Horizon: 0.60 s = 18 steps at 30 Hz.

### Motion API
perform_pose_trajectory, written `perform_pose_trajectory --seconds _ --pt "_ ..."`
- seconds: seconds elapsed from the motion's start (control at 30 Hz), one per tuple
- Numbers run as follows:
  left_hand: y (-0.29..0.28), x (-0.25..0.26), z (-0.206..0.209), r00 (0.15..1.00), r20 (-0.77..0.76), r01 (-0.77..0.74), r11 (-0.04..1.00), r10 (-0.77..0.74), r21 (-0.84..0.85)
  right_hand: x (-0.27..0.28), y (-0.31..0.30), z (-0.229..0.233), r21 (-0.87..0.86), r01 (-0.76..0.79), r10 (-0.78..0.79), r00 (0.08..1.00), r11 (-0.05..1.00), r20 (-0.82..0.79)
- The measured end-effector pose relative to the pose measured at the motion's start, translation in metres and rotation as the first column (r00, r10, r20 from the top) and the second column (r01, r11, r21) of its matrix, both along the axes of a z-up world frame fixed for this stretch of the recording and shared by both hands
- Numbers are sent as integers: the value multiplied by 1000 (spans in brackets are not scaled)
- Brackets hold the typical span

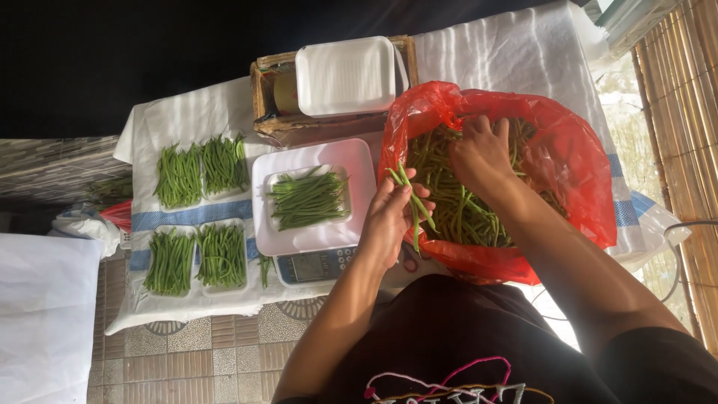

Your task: Sorting and arranging green beans from a plastic bag into styrofoam trays for packaging.

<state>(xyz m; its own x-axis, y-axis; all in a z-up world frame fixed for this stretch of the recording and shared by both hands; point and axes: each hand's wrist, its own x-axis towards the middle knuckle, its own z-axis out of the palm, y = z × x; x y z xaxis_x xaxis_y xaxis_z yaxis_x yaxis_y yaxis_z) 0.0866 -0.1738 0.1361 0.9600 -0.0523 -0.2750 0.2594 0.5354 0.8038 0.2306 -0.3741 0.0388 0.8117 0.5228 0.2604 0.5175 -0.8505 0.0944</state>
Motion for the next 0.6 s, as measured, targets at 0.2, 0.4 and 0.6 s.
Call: perform_pose_trajectory --seconds 0.2,0.4,0.6 --pt "5 1 -14 1000 -12 -19 1000 19 -20 -14 -5 38 25 -86 88 987 996 -137" --pt "0 2 -16 999 -32 -17 1000 17 -1 -16 -7 24 -23 -108 105 989 994 -104" --pt "-3 5 -23 999 -35 -18 1000 18 23 -14 -4 19 -65 -120 114 989 991 -91"
